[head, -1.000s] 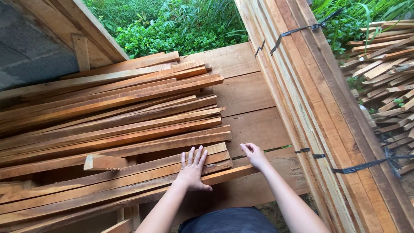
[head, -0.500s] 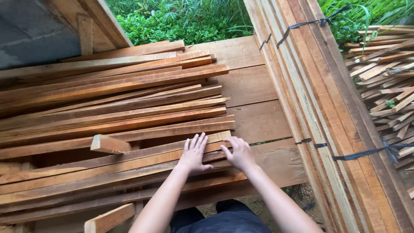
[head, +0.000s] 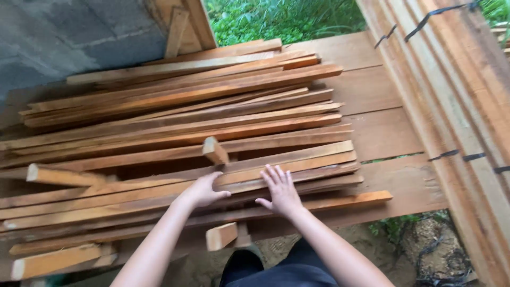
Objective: The person aligns a stack of wooden planks on a wooden surface, then uses black plastic straps to tie the planks together. The person wraps the straps around the stack and secures them by hand.
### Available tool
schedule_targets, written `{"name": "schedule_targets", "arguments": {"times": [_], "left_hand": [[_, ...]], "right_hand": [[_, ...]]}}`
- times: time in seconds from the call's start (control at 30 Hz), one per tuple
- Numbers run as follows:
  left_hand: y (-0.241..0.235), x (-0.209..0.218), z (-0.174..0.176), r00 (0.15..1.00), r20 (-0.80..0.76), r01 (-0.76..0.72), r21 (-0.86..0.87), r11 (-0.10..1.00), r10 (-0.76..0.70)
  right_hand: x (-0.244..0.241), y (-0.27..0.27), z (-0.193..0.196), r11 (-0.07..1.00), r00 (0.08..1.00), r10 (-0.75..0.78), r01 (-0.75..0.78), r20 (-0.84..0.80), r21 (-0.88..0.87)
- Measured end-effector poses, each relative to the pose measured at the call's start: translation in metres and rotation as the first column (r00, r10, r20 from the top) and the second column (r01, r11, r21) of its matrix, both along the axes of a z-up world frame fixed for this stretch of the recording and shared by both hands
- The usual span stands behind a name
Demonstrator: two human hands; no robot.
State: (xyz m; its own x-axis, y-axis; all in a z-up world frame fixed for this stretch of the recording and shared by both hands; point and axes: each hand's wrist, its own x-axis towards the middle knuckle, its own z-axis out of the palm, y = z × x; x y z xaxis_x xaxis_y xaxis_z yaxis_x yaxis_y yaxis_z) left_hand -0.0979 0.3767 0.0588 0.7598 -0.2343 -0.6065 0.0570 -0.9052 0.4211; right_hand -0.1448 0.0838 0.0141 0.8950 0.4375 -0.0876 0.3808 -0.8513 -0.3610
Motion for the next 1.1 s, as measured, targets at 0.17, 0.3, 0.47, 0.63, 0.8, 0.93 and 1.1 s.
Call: {"name": "schedule_targets", "arguments": {"times": [0.17, 0.3, 0.47, 0.63, 0.8, 0.93, 1.1], "left_hand": [[0.048, -0.031, 0.038, 0.998, 0.065, -0.02, 0.35, 0.936, -0.003], [0.068, -0.054, 0.028, 0.997, -0.039, 0.074, 0.526, 0.848, -0.062], [0.074, -0.067, -0.016, 0.992, 0.122, -0.039, 0.529, 0.847, -0.031], [0.075, -0.064, -0.011, 0.989, 0.148, -0.07, 0.501, 0.863, -0.006], [0.077, -0.067, -0.016, 0.99, 0.133, -0.024, 0.507, 0.862, -0.05], [0.078, -0.066, -0.007, 0.993, 0.114, -0.023, 0.451, 0.892, -0.031], [0.104, -0.07, -0.018, 0.984, 0.168, 0.011, 0.297, 0.955, -0.064]], "right_hand": [[-0.002, 0.019, -0.019, 0.961, 0.997, -0.074, 0.065, -0.025, -0.268], [-0.004, 0.024, -0.008, 0.918, 0.985, -0.135, 0.085, -0.105, -0.387], [-0.003, 0.026, -0.003, 0.887, 0.984, -0.125, 0.052, -0.128, -0.459], [-0.001, 0.031, 0.001, 0.887, 0.977, -0.166, 0.089, -0.132, -0.453], [-0.004, 0.028, -0.01, 0.931, 0.976, -0.196, 0.155, -0.094, -0.331], [0.009, 0.029, -0.026, 0.948, 0.953, -0.301, 0.3, 0.005, -0.104], [0.036, 0.076, 0.07, 0.799, 0.683, -0.384, 0.583, -0.622, 0.147]]}}
